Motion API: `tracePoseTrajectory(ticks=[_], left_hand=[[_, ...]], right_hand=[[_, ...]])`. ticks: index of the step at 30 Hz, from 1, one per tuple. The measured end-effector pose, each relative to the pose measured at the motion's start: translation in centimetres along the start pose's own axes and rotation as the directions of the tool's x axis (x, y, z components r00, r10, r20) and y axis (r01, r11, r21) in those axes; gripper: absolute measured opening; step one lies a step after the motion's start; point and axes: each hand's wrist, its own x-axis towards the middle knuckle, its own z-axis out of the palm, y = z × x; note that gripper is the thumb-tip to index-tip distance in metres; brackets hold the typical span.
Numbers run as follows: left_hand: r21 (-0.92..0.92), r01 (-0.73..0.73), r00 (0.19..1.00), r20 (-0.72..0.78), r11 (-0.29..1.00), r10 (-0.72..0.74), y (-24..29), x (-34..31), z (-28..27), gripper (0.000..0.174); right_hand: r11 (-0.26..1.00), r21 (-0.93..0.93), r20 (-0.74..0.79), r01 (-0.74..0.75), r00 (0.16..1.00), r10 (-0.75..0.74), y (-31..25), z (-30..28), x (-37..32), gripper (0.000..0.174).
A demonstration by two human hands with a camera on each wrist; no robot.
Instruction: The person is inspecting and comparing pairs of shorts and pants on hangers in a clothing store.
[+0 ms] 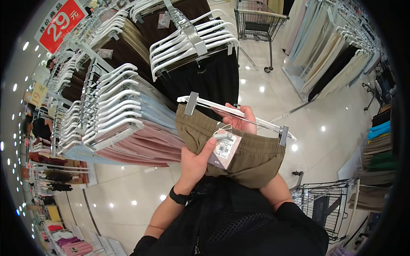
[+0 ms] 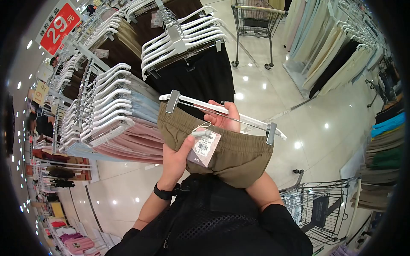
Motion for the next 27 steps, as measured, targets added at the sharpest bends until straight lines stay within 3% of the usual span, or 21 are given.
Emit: tracePoseTrajectory(ticks=[5, 10, 12, 25, 27], left_hand=[[-0.039, 0.021, 0.999, 0.041, 0.999, -0.02, -0.6, 0.1, 0.0, 0.031], [-0.068, 0.072, 0.995, 0.07, 0.995, -0.067, -0.9, 0.1, -0.1, 0.034], [-0.142, 0.11, 0.994, 0.043, 0.984, -0.105, -1.2, 0.0, -0.1, 0.035], [-0.107, 0.106, 0.993, 0.054, 0.989, -0.101, -1.2, 0.2, -0.7, 0.034], [-0.07, 0.189, 0.976, 0.128, 0.98, -0.179, -1.2, 0.7, -1.5, 0.037]], right_hand=[[0.995, 0.09, -0.004, -0.054, 0.998, 0.055, 0.4, -0.5, 0.2, 0.042], [0.997, 0.014, -0.046, -0.074, 0.996, 0.075, 0.5, 0.0, -0.4, 0.044], [0.991, 0.085, -0.058, -0.101, 0.993, 0.106, 0.4, 0.0, -0.3, 0.045], [0.996, 0.018, -0.054, -0.089, 0.995, 0.09, 0.6, 0.5, -0.4, 0.043], [0.994, 0.064, -0.066, -0.092, 0.993, 0.096, 0.5, 0.8, -0.5, 0.041]])
